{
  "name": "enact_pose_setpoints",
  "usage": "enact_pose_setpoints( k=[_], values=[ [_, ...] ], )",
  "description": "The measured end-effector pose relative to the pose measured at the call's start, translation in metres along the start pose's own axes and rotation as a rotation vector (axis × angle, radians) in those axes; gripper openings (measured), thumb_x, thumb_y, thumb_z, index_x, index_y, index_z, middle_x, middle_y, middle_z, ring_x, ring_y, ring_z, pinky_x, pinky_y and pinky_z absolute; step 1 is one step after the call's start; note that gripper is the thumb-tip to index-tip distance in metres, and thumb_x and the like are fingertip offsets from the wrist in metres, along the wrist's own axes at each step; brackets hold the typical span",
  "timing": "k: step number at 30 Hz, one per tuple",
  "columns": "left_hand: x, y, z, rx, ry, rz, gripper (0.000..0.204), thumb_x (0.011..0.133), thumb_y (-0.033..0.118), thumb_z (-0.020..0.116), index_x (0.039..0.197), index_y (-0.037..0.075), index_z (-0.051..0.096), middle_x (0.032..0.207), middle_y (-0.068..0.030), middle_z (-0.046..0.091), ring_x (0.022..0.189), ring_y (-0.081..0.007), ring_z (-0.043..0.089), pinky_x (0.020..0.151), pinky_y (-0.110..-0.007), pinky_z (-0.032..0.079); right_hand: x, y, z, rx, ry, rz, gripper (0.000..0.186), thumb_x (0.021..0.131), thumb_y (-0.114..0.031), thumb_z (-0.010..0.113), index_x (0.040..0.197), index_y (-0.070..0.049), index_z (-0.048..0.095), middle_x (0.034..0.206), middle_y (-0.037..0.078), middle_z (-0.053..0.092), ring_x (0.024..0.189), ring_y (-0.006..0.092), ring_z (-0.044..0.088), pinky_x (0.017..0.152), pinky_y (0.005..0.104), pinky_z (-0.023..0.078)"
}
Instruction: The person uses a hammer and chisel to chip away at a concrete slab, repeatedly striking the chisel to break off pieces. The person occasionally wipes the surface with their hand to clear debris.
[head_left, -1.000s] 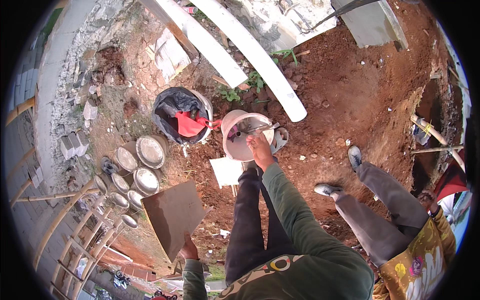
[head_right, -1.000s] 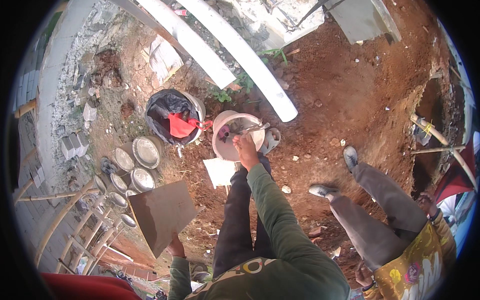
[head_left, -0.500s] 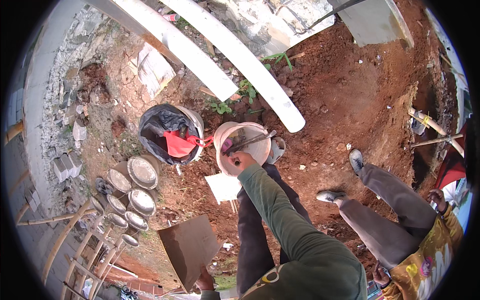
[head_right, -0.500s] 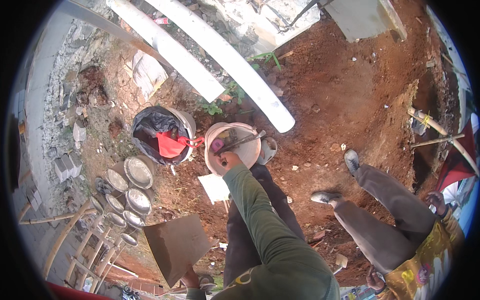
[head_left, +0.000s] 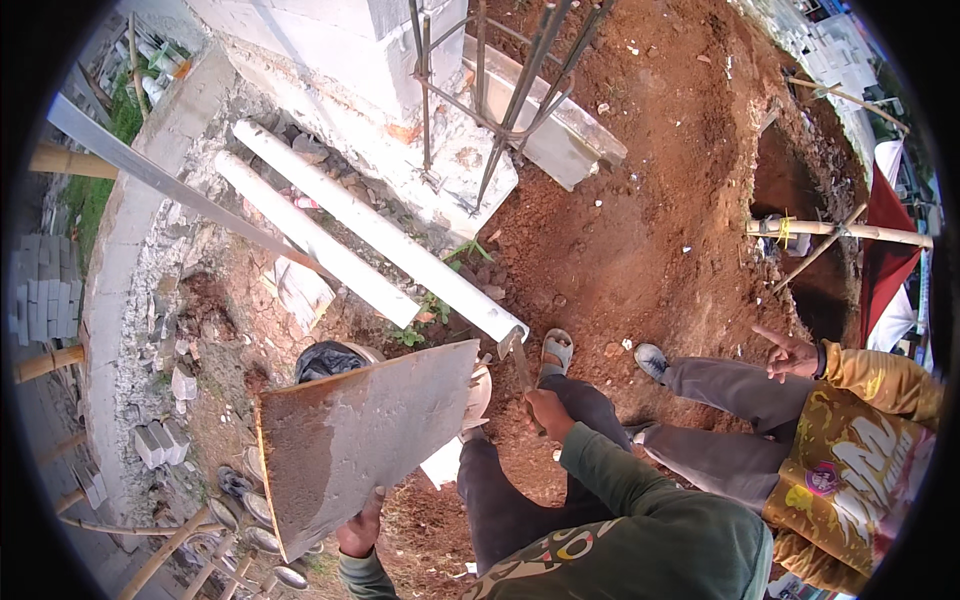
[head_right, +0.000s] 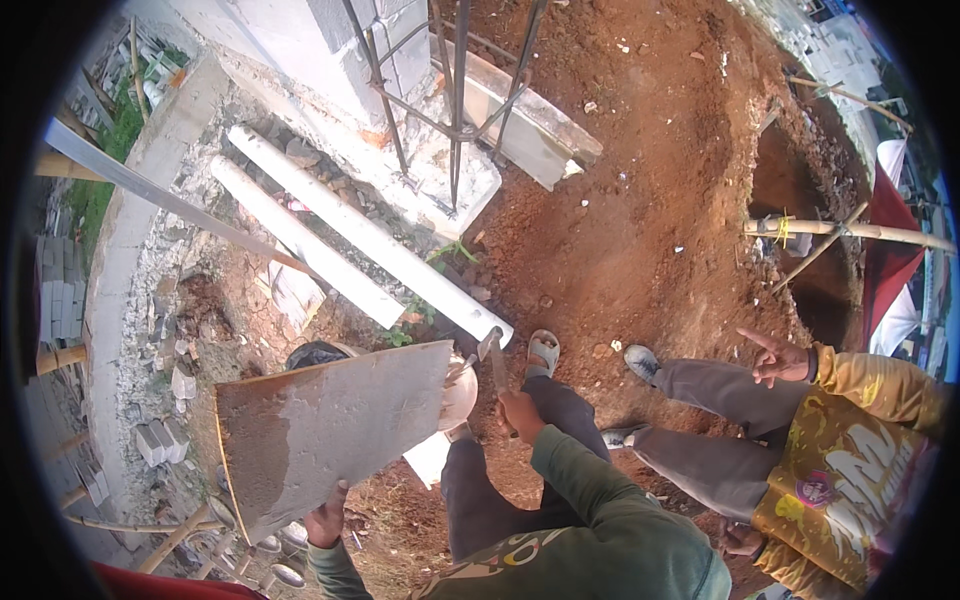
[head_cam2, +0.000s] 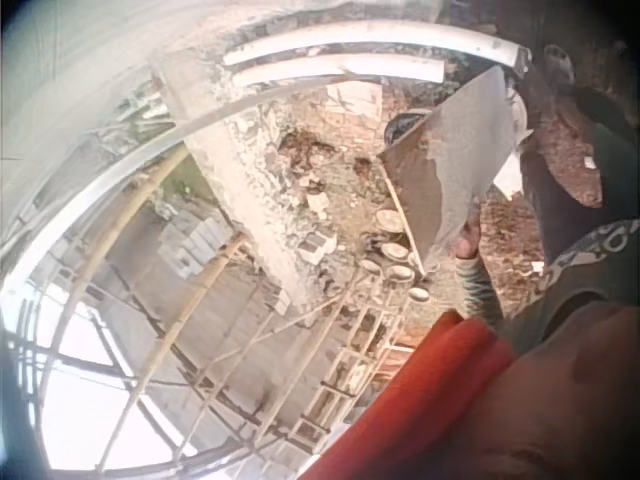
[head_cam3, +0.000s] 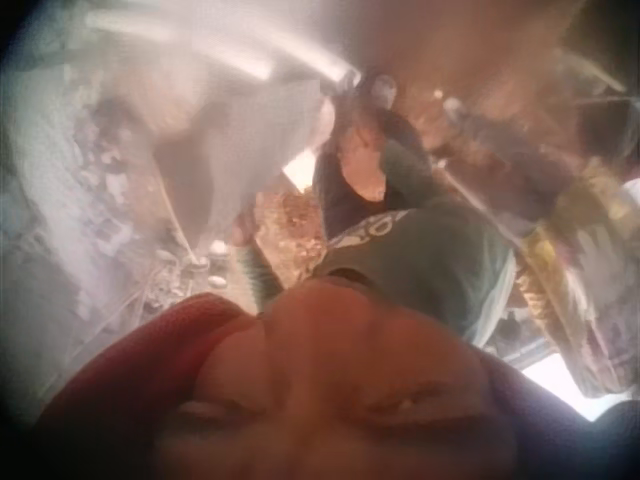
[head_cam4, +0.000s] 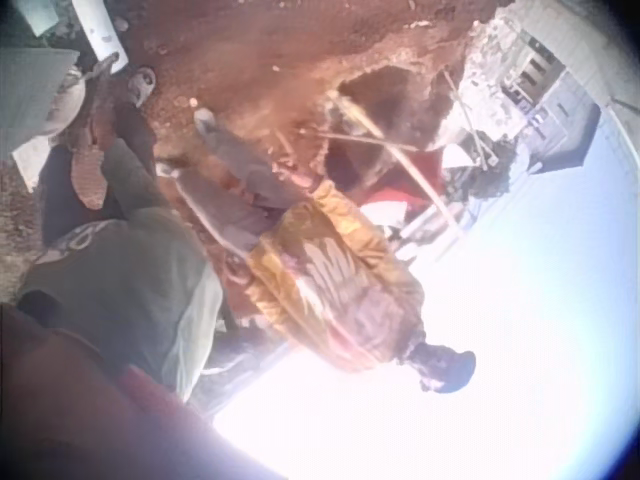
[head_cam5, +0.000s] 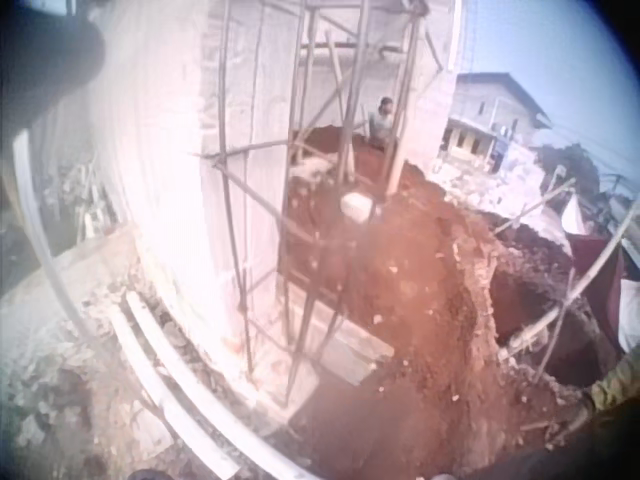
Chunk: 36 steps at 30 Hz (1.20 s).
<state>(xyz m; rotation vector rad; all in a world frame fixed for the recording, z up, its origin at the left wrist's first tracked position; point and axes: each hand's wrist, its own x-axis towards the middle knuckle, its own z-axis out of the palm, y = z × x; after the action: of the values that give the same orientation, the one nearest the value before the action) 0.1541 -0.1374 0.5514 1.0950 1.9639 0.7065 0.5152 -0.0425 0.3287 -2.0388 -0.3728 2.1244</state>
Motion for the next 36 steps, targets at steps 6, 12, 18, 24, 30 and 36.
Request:
enact_pose_setpoints(
  k=[6, 12, 18, 24, 30, 36],
  values=[
    [0.147, 0.086, 0.117, 0.086, -0.050, 0.427, 0.032, 0.092, 0.022, 0.068, 0.116, 0.003, 0.066, 0.109, -0.0186, 0.069, 0.100, -0.0355, 0.066, 0.087, -0.045, 0.051, 0.018, -0.100, -0.074, -0.238, 0.187, -0.438, 0.022, 0.103, -0.026, 0.050, 0.101, -0.004, 0.051, 0.077, 0.008, 0.053, 0.057, 0.0180, 0.054, 0.052, 0.0430, 0.048],
    [0.259, 0.141, 0.246, 0.003, -0.051, 0.334, 0.024, 0.089, 0.019, 0.068, 0.102, -0.001, 0.069, 0.088, -0.0197, 0.070, 0.081, -0.0373, 0.069, 0.072, -0.044, 0.053, 0.034, -0.183, -0.137, -0.145, 0.162, -0.441, 0.027, 0.098, -0.025, 0.056, 0.103, 0.001, 0.053, 0.069, 0.009, 0.055, 0.052, 0.0181, 0.058, 0.045, 0.0377, 0.047],
    [0.330, 0.129, 0.308, 0.135, 0.062, 0.366, 0.030, 0.087, 0.025, 0.068, 0.107, 0.003, 0.070, 0.086, -0.0230, 0.068, 0.082, -0.0421, 0.067, 0.070, -0.045, 0.053, 0.016, -0.197, -0.174, -0.227, 0.104, -0.427, 0.033, 0.098, -0.028, 0.056, 0.112, 0.002, 0.053, 0.066, 0.010, 0.056, 0.051, 0.0186, 0.058, 0.045, 0.0381, 0.047],
    [0.368, 0.077, 0.335, 0.296, 0.085, 0.393, 0.030, 0.089, 0.028, 0.063, 0.107, 0.005, 0.071, 0.098, -0.0178, 0.071, 0.091, -0.0379, 0.065, 0.081, -0.045, 0.051, 0.001, -0.186, -0.173, -0.299, 0.108, -0.521, 0.035, 0.096, -0.030, 0.059, 0.111, 0.002, 0.056, 0.060, 0.011, 0.060, 0.050, 0.0203, 0.062, 0.048, 0.0380, 0.049],
    [0.389, 0.059, 0.341, 0.161, 0.052, 0.309, 0.035, 0.087, 0.030, 0.070, 0.108, 0.003, 0.070, 0.101, -0.0163, 0.071, 0.096, -0.0349, 0.065, 0.085, -0.042, 0.050, 0.037, -0.192, -0.157, -0.364, 0.081, -0.688, 0.027, 0.098, -0.029, 0.058, 0.105, -0.003, 0.055, 0.061, 0.004, 0.056, 0.053, 0.0132, 0.058, 0.047, 0.0342, 0.046],
    [0.409, 0.040, 0.347, 0.071, 0.154, 0.438, 0.033, 0.080, 0.015, 0.078, 0.107, -0.001, 0.068, 0.102, -0.0178, 0.070, 0.093, -0.0346, 0.066, 0.084, -0.041, 0.050, 0.134, -0.179, -0.134, -0.366, 0.028, -0.667, 0.032, 0.095, -0.028, 0.058, 0.104, 0.002, 0.056, 0.062, 0.015, 0.062, 0.055, 0.0280, 0.066, 0.054, 0.0416, 0.050]
  ],
)
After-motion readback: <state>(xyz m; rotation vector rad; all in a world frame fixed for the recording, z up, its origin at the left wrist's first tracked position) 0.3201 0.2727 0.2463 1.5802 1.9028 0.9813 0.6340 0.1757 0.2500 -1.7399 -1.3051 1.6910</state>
